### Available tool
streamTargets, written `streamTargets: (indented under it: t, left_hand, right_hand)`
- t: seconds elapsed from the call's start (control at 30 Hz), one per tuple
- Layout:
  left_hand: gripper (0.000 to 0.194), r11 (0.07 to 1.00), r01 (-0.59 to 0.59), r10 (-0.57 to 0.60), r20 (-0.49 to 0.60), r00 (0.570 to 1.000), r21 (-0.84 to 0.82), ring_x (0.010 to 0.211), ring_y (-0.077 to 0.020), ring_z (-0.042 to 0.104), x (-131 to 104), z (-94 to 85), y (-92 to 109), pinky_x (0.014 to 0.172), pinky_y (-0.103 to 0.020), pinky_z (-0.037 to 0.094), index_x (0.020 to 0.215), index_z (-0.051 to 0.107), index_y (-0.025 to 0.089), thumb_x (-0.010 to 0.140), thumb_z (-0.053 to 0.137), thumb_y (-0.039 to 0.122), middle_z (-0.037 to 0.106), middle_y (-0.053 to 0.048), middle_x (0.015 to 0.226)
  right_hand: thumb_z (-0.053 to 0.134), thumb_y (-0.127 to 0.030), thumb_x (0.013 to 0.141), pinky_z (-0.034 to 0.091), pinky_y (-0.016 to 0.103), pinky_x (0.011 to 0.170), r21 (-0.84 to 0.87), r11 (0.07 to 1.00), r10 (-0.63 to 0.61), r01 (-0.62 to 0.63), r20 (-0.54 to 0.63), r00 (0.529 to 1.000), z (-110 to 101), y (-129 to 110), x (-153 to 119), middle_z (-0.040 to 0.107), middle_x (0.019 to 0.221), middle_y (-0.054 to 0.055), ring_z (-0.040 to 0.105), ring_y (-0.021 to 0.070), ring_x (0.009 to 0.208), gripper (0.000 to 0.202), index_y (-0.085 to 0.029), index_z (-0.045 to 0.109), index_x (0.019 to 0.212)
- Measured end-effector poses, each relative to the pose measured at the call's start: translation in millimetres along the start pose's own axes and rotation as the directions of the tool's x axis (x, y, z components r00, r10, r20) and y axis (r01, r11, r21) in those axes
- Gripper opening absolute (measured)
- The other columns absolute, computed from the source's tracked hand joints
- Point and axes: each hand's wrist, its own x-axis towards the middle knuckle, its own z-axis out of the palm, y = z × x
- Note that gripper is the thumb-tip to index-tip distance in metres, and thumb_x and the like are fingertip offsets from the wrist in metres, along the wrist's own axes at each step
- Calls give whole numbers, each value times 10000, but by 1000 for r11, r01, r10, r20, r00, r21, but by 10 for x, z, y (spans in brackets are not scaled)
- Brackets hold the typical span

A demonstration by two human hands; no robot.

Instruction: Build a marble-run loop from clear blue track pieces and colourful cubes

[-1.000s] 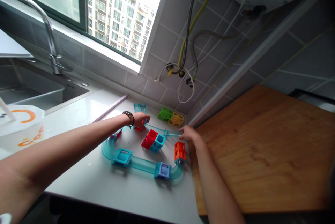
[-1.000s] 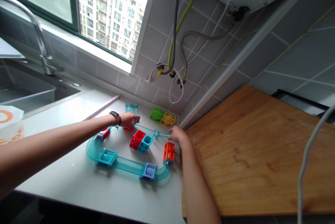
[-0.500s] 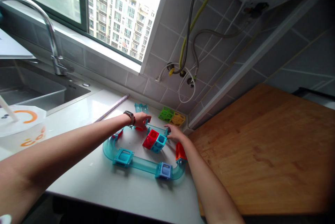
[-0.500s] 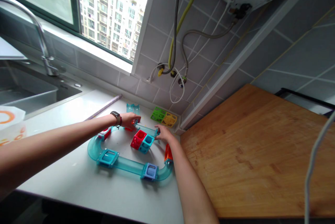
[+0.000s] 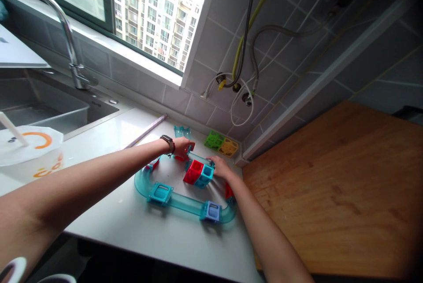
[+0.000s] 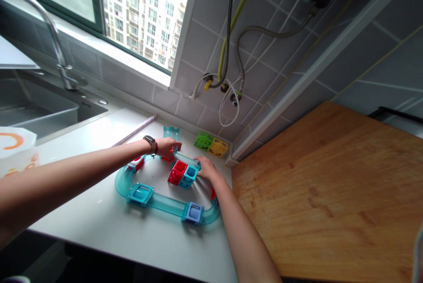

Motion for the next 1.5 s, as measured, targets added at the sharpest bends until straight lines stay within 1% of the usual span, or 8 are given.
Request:
streamTargets:
  t: [0.27,0.4,0.53,0.8,1.03,1.17,1.3,1.5]
  left_hand:
    - [502,1000,20,-20,21,1000,-2,887,-232,717,3,-5,39,739,-280,548,1156,684,219,686,810,342,773,-62,1033]
    - [500,1000,17,-17,35,999,2,887,-235,719,5,-9,53,736,-283,558,1162,680,210,688,798,316,775,-62,1027]
    - [539,1000,15,-16,39,999,24,899,-248,717,2,-4,63,739,-292,560,1170,678,204,655,821,280,770,-73,1042]
    - [566,999,3,-4,19,1000,40,969,-268,710,7,37,70,789,-305,548,1182,681,218,636,827,242,770,-71,1044]
    - [640,999,-18,18,4,1000,42,978,-268,714,42,95,35,797,-297,534,1215,676,248,600,850,246,775,-50,1032]
    - [677,998,-38,39,-17,999,53,1030,-271,699,60,152,-5,841,-306,526,1251,655,256,600,837,213,763,-62,1112]
    - [696,998,-42,44,-24,999,55,1006,-267,697,91,204,-36,835,-307,526,1256,649,258,587,824,173,766,-56,1074]
    - [686,998,-42,43,-20,999,41,1010,-267,691,96,207,-35,845,-314,525,1250,644,254,592,831,200,758,-66,1089]
  right_hand:
    - [875,-311,666,512,299,821,-93,995,33,-28,48,998,-25,-66,225,724,1115,78,694,246,971,595,-207,699,1225]
    - [832,-318,710,484,263,729,-143,989,41,-28,92,995,-35,-150,317,761,968,45,702,235,873,408,-224,746,1097]
    - [793,-309,750,484,276,772,-180,984,15,3,96,995,-21,-182,330,771,989,67,698,256,928,308,-217,765,1043]
    - [723,-335,828,506,305,829,-186,982,-26,33,38,999,64,-167,277,750,1042,79,686,257,959,273,-222,770,1072]
    - [669,-244,862,522,325,926,-128,989,-77,73,-27,997,195,-154,333,726,1198,85,686,245,1077,441,-237,695,1302]
    - [612,-259,902,533,321,863,-117,991,-65,59,-50,997,241,-181,300,729,1159,80,700,248,1021,386,-257,716,1274]
    - [619,-265,901,516,296,800,-113,993,-38,30,-77,996,248,-226,236,722,1112,78,700,245,955,363,-283,735,1244]
    - [643,-233,882,511,285,800,-37,998,-49,46,-86,995,244,-231,247,728,1050,51,694,243,942,358,-345,757,1202]
